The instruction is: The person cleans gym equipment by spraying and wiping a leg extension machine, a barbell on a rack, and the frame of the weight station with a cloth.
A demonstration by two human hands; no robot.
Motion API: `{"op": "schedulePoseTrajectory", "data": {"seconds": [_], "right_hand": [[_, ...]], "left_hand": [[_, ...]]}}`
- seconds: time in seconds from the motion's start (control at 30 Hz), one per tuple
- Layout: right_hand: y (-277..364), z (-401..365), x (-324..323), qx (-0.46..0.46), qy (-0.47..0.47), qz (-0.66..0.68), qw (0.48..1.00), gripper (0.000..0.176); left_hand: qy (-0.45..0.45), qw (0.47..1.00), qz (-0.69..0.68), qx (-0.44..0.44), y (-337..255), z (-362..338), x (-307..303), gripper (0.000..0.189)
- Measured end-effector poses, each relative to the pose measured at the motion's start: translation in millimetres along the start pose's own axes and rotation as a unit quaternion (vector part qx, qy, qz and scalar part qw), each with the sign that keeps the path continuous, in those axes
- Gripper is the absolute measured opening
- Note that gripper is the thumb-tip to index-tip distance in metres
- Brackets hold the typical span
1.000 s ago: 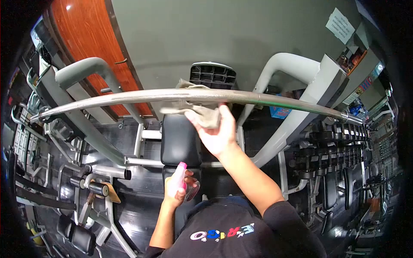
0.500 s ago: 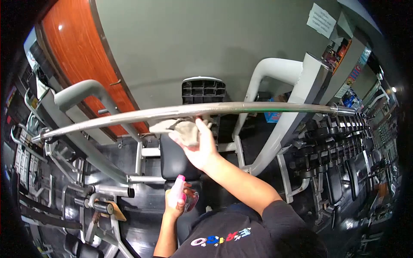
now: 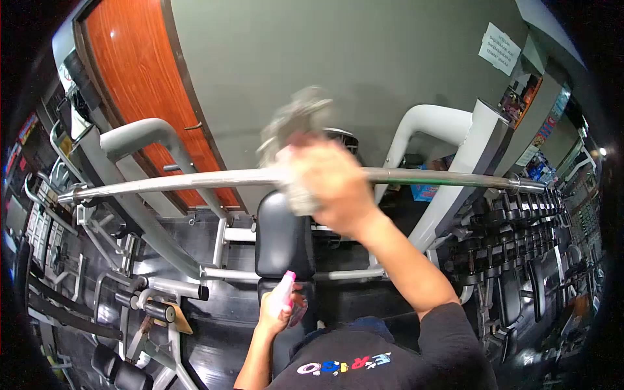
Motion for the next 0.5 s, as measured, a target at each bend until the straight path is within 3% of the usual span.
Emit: {"op": "schedulePoseTrajectory", "data": {"seconds": [0.03, 0.17, 0.27, 0.3, 0.37, 0.43, 0.5], "right_hand": [[4, 2, 21, -0.056, 0.111, -0.11, 0.986, 0.065], [8, 8, 33, -0.001, 0.121, -0.099, 0.988, 0.067], [-5, 22, 20, -0.046, 0.22, 0.005, 0.974, 0.098], [-2, 28, 16, -0.032, 0.191, 0.028, 0.981, 0.094], [5, 51, 8, 0.018, 0.304, 0.023, 0.952, 0.081], [6, 42, 41, 0.004, 0.234, -0.048, 0.971, 0.059], [1, 34, 44, 0.012, 0.186, -0.098, 0.978, 0.057]], "left_hand": [[0.002, 1.0, 0.009, 0.006, -1, 2, 3, 0.101], [0.015, 1.0, -0.004, -0.007, -4, -2, 10, 0.098], [0.014, 0.999, -0.022, -0.021, -12, -7, 17, 0.096], [0.024, 0.999, -0.02, -0.018, -11, -7, 19, 0.096], [0.022, 0.999, -0.029, -0.024, -9, -8, 24, 0.094], [0.03, 0.999, -0.018, -0.016, -11, -3, 31, 0.093], [0.031, 0.999, -0.006, -0.014, -12, 1, 33, 0.091]]}}
Point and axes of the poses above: each hand's wrist, its own z-axis towards the middle knuckle, its own x-axis out of the palm, y = z × x, the point moved 1 cm from there along z, towards the middle knuckle, and after that the axes turned 8 degrees about -z, right-handed, at the moved point
